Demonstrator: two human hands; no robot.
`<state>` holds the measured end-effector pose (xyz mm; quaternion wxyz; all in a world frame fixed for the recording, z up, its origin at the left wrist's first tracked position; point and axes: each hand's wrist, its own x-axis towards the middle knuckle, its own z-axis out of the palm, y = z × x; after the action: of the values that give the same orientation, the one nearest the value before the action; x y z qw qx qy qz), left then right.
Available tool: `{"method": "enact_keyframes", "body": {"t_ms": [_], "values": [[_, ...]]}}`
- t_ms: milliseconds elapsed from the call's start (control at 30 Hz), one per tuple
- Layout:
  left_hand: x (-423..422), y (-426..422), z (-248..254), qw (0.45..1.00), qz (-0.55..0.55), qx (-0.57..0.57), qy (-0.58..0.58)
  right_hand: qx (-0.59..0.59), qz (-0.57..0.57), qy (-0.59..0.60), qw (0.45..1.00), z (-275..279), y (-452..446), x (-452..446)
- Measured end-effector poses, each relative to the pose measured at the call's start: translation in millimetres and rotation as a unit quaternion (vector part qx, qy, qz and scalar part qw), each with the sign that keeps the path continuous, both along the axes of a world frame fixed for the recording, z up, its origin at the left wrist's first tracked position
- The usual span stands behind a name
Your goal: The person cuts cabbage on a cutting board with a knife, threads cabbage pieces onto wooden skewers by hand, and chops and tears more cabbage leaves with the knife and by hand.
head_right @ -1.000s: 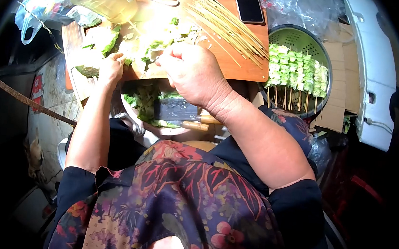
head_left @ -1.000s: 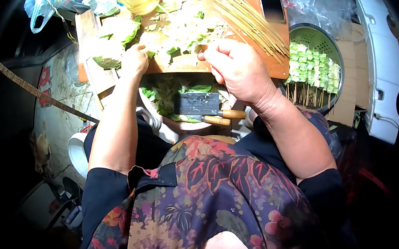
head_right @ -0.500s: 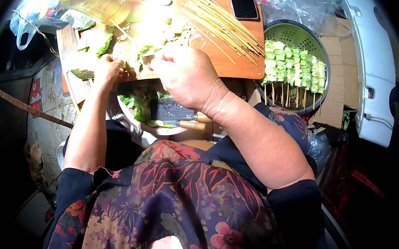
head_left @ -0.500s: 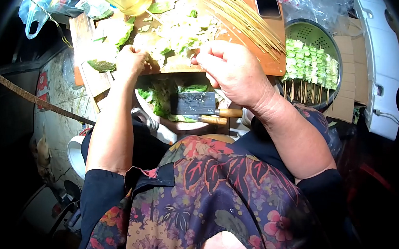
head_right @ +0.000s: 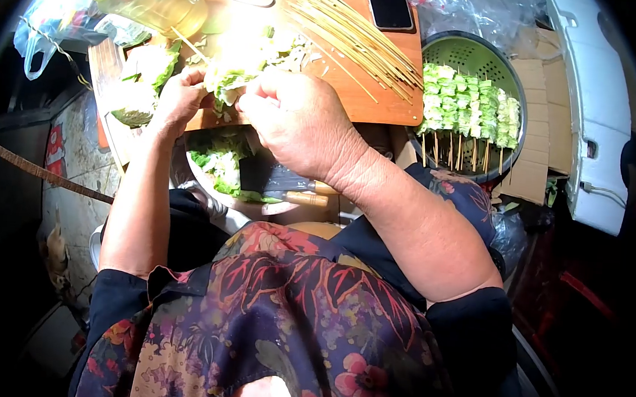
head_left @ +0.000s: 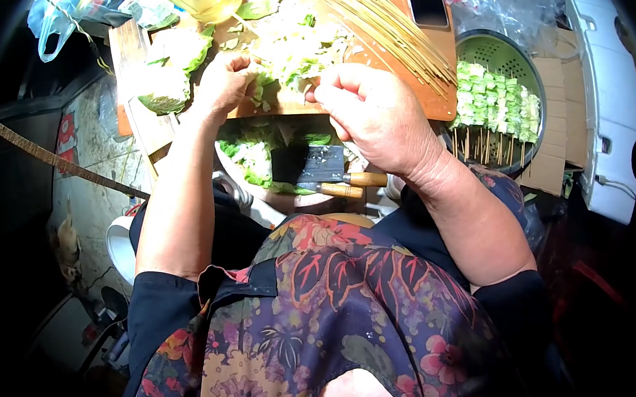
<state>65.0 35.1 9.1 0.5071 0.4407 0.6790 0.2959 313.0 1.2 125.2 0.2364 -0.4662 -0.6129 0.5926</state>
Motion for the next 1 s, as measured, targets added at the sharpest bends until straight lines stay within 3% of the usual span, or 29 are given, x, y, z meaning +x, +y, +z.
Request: {"method": "enact_keyframes", "body": {"t_ms": [67, 200, 400, 500, 700, 933, 1000], "values": [[2, 1, -4, 0.995, -0.031, 0.021, 0.095, 0.008, 0.000, -0.002, 1.000, 0, 0, 0], [18, -2, 19, 0.988, -0.022, 0.051, 0.146, 0.023, -0.012, 0.008, 1.000, 1, 0, 0], [3, 8, -1, 1.000, 0.000, -0.026, 0.017, 0.036, -0.006, -0.005, 0.999, -2, 1, 2], [4, 8, 4, 0.997, 0.047, -0.048, 0.038, 0.024, -0.006, -0.005, 1.000, 0, 2, 1], [0, 10, 17, 0.985, 0.013, -0.170, 0.022, 0.022, 0.002, 0.003, 1.000, -4, 2, 0], [-9, 12, 5, 0.985, 0.002, -0.173, 0.009, 0.023, -0.015, -0.015, 1.000, -1, 3, 1], [-6, 10, -4, 0.995, 0.006, -0.092, 0.034, 0.025, -0.019, -0.007, 0.999, -2, 3, 0]]}}
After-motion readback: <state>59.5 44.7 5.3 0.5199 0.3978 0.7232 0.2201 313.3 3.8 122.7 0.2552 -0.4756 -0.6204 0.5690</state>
